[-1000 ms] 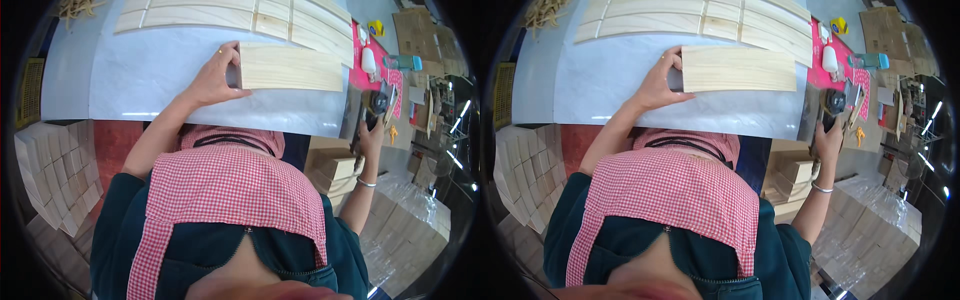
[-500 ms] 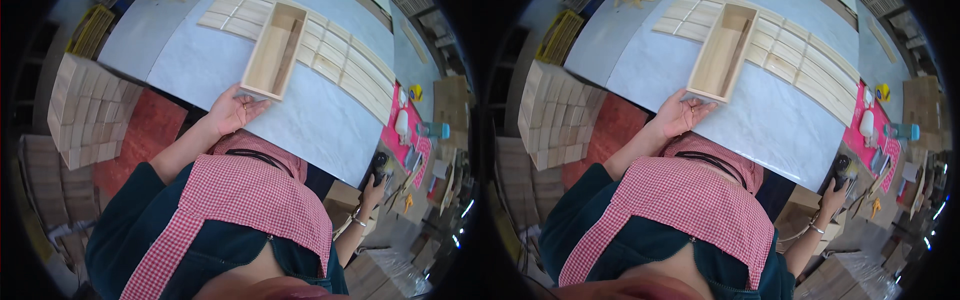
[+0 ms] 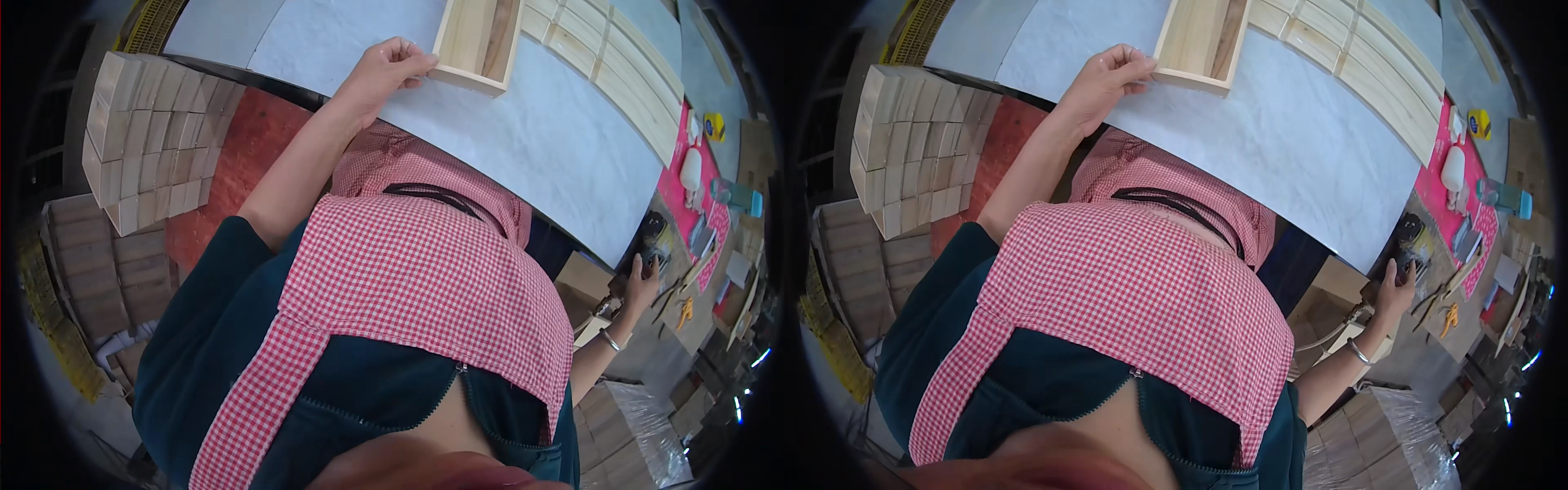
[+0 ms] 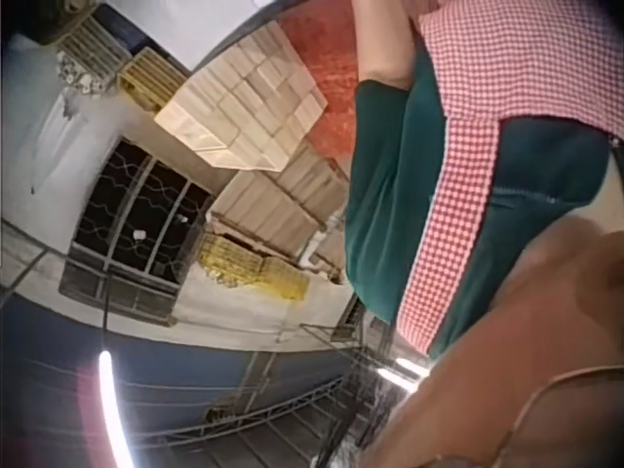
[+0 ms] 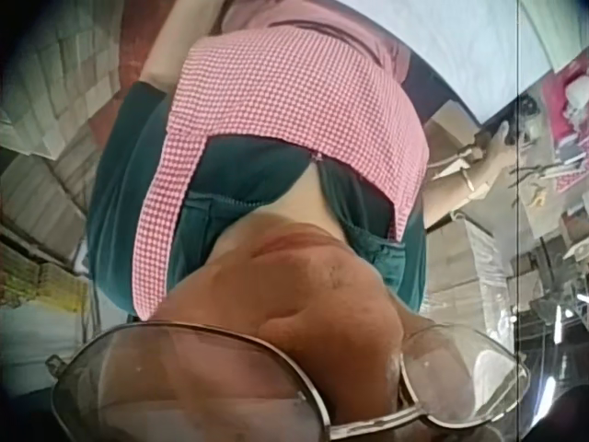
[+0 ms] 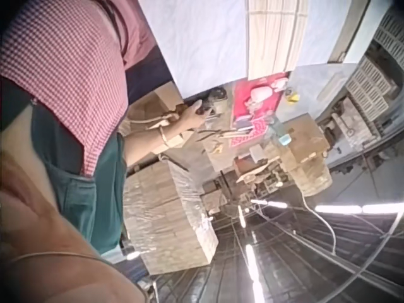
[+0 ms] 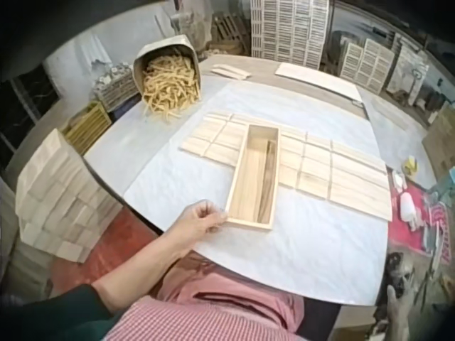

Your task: Assembling wooden boxes using wood glue and a pneumatic stapler.

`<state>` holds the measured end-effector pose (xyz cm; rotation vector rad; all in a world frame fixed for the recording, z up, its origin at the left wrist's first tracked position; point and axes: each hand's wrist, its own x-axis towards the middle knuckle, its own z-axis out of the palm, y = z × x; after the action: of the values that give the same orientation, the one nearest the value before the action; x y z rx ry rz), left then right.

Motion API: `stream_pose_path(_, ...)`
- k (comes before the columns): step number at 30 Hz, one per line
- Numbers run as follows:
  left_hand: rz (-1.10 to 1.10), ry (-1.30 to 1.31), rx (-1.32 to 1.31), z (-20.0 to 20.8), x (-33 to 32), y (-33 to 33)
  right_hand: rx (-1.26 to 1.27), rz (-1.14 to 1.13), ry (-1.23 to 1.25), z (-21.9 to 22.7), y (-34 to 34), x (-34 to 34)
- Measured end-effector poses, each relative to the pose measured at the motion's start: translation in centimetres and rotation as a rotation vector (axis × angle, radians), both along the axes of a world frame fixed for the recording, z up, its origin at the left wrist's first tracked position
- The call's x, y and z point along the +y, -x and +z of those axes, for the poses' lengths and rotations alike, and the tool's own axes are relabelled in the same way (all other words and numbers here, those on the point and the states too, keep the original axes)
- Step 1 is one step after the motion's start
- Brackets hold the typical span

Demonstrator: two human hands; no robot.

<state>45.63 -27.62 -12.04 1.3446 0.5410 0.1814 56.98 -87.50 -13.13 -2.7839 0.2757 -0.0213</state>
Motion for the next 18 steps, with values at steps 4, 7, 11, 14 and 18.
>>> stream_pose_path(4,-0.048,-0.029,0.028,-0.7,0.7,-0.4,-0.253,0.032,0.117,-0.4,0.7,0.9)
stream_pose_path(7,-0.083,-0.059,0.052,0.3,0.8,0.0,-0.318,-0.064,-0.008,2.9,0.9,8.5)
stream_pose_path(11,-0.117,-0.228,0.135,0.4,0.2,-0.4,-0.357,0.265,-0.371,-0.6,-0.6,18.6)
stream_pose_path(14,-0.035,-0.812,-0.047,0.4,-1.3,-0.2,-0.226,0.482,-0.577,-0.3,1.1,28.5)
stream_pose_path(18,-0.046,-1.439,-0.417,1.8,-3.5,0.3,-0.19,0.619,-0.732,-0.2,2.7,34.5)
